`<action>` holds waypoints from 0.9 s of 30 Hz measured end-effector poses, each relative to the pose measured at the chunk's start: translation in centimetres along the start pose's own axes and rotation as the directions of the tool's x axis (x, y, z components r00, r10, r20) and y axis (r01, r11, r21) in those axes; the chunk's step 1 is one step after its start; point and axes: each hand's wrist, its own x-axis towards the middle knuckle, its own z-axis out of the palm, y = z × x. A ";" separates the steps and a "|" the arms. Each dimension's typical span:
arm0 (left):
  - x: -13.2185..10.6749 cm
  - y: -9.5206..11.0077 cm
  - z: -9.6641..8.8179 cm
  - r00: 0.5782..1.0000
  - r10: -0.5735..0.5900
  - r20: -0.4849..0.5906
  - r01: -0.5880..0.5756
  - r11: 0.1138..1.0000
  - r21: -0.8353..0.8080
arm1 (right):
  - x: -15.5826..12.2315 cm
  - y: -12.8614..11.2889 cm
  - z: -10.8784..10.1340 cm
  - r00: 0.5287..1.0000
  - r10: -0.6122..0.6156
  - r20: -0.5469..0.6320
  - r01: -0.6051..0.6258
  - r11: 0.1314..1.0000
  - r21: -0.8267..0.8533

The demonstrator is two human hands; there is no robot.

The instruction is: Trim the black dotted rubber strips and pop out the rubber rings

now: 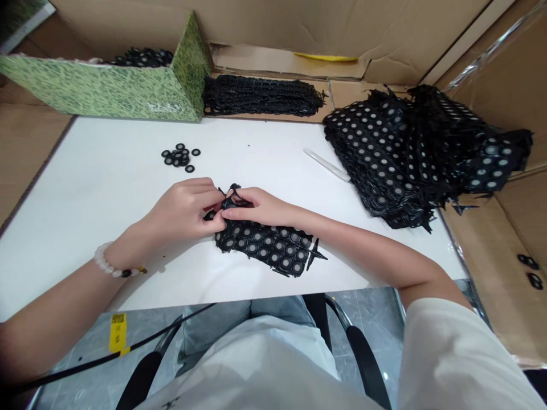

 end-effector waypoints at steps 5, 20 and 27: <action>-0.1 0.3 0.2 1.000 0.001 0.004 -0.002 0.999 0.042 | 0.0 0.2 -0.1 1.000 0.008 0.020 -0.008 1.000 0.012; 0.0 -0.2 -0.6 0.987 -0.150 0.051 0.156 0.978 -0.139 | 0.0 0.3 -0.1 0.999 -0.033 0.037 0.034 0.999 -0.009; 0.2 -2.1 -0.5 0.807 -0.567 -0.168 0.407 0.738 -0.538 | 0.1 0.3 -0.1 0.987 0.058 -0.150 -0.054 0.998 0.029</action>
